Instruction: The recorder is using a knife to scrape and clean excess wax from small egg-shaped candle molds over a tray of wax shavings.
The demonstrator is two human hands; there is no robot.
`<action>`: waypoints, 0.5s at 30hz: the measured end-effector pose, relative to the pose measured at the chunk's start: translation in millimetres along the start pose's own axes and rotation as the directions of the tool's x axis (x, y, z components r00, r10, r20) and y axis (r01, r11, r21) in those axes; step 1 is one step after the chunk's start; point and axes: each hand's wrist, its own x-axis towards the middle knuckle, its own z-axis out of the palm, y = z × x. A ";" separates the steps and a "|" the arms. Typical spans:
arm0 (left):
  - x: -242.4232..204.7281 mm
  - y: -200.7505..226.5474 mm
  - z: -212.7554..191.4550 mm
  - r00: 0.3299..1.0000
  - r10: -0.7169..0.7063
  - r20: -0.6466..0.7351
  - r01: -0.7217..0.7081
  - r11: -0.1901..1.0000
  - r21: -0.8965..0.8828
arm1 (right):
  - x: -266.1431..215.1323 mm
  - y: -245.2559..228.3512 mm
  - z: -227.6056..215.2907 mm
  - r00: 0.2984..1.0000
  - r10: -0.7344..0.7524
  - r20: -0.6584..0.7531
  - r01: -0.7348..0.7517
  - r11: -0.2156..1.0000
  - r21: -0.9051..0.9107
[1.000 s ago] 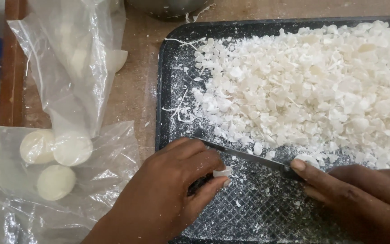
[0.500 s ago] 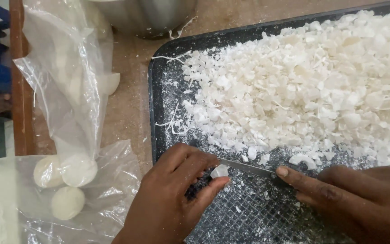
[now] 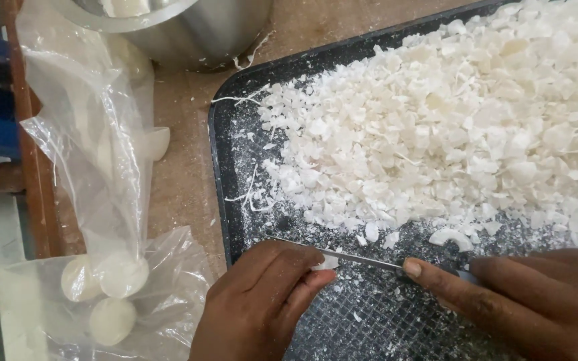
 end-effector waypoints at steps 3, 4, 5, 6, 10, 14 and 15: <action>-1.6 0.0 0.8 0.999 -0.032 0.020 0.032 0.999 -0.012 | 3.9 -4.9 0.5 0.990 -0.001 0.140 0.002 1.000 -0.010; -1.7 0.5 1.2 0.999 -0.031 0.017 0.031 0.999 -0.023 | 5.0 -7.1 -1.0 0.987 0.009 0.158 -0.005 1.000 -0.026; -1.8 1.2 1.5 0.999 -0.029 0.013 0.030 0.999 -0.035 | 6.0 -9.4 -2.5 0.984 0.020 0.176 -0.013 0.999 -0.042; -1.7 2.4 1.3 1.000 -0.027 0.014 0.027 0.999 -0.032 | 6.4 -9.5 -5.9 0.985 0.020 0.172 -0.013 0.999 -0.042; 1.7 6.0 -2.6 0.996 -0.054 0.067 0.055 0.998 -0.005 | 6.0 -9.2 -13.7 0.974 0.027 0.223 -0.021 0.999 -0.031; -0.3 0.1 -0.2 0.996 0.008 0.093 -0.009 1.000 0.004 | 7.2 -8.7 -21.8 0.998 0.022 0.051 -0.021 1.000 -0.009; -0.3 1.2 0.7 0.995 0.012 0.099 -0.013 1.000 0.008 | 9.0 -9.0 -20.2 0.999 0.023 0.045 -0.023 1.000 -0.003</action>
